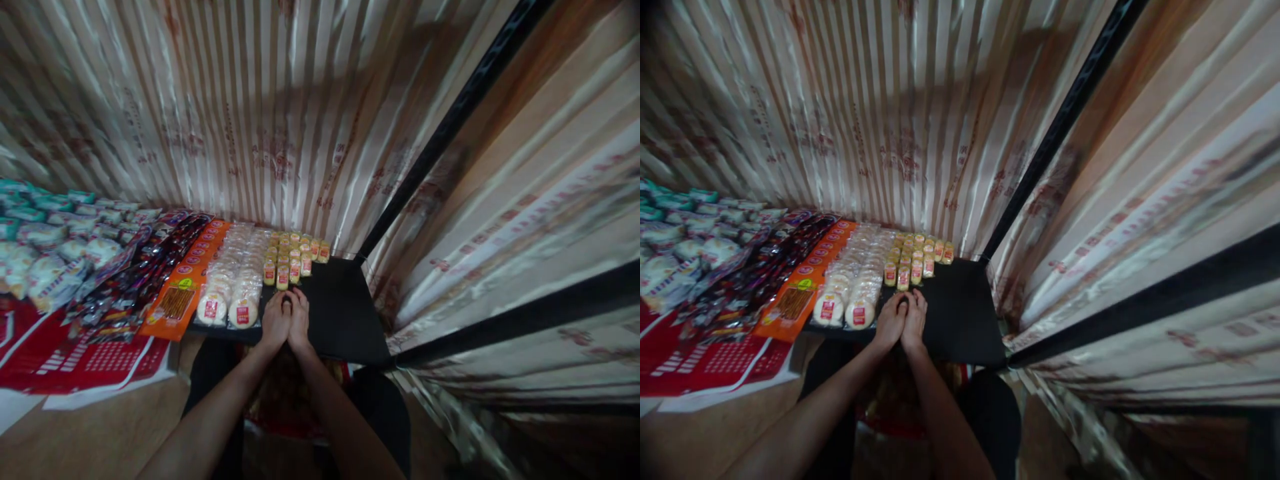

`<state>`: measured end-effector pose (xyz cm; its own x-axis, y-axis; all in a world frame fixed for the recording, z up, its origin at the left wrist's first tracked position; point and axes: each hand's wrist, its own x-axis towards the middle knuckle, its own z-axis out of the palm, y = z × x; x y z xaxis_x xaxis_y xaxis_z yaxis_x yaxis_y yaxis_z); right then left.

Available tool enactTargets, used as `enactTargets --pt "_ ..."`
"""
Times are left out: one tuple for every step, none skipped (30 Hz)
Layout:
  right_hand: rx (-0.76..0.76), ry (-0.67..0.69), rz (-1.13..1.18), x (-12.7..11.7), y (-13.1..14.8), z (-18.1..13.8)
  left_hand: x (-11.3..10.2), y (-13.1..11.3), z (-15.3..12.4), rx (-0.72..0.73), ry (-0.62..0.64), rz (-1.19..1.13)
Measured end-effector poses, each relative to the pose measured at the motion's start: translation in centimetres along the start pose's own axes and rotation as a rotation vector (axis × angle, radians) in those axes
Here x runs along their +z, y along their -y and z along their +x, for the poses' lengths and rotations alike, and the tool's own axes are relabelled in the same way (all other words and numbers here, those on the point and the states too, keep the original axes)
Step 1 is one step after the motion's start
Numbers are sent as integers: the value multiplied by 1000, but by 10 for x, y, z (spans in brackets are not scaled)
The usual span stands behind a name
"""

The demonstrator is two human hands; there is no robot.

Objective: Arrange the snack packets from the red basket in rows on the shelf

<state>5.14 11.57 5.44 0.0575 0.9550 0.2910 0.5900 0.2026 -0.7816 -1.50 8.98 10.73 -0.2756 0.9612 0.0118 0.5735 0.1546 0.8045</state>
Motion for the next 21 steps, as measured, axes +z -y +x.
enactTargets --pt "6 9 13 -3 0 -6 1 1 -6 -7 -1 -6" --pt "10 19 32 -6 0 -12 2 1 -12 -15 -2 -13" --pt "11 34 54 -10 0 -19 3 2 -19 -22 -2 -19" --pt "11 48 78 -14 0 -25 4 2 -26 -26 -3 -25" --pt "10 60 99 -17 1 -32 6 3 -33 -26 -5 -32" --pt "8 67 115 -21 1 -39 7 4 -40 -21 -11 -41" --pt "5 70 125 -25 1 -46 7 5 -47 -12 -20 -53" --pt "0 67 129 -29 1 -52 8 6 -55 2 -32 -69" --pt "-7 62 130 -33 1 -60 8 8 -63 21 -44 -88" --pt "-15 58 130 -36 0 -68 8 9 -72 40 -55 -108" --pt "-23 54 128 -39 -1 -76 7 12 -82 57 -61 -129" --pt "-33 54 128 -42 -3 -86 7 14 -92 71 -65 -148" --pt "-43 62 126 -44 -5 -95 7 18 -102 73 -63 -167" --pt "-51 68 129 -46 -8 -105 7 23 -111 66 -52 -180" --pt "-78 107 134 -48 -11 -114 8 29 -119 49 -52 -179" --pt "-92 145 134 -48 -14 -122 9 35 -127 30 -40 -180" --pt "-75 184 127 -48 -18 -129 11 43 -132 6 -5 -186" --pt "-49 233 118 -46 -22 -134 14 51 -135 -25 39 -192" --pt "-13 278 109 -43 -26 -138 18 60 -137 -71 74 -195" --pt "27 320 102 -39 -30 -139 22 68 -136 -126 111 -191" --pt "69 355 102 -33 -34 -140 26 76 -135 -195 142 -174"
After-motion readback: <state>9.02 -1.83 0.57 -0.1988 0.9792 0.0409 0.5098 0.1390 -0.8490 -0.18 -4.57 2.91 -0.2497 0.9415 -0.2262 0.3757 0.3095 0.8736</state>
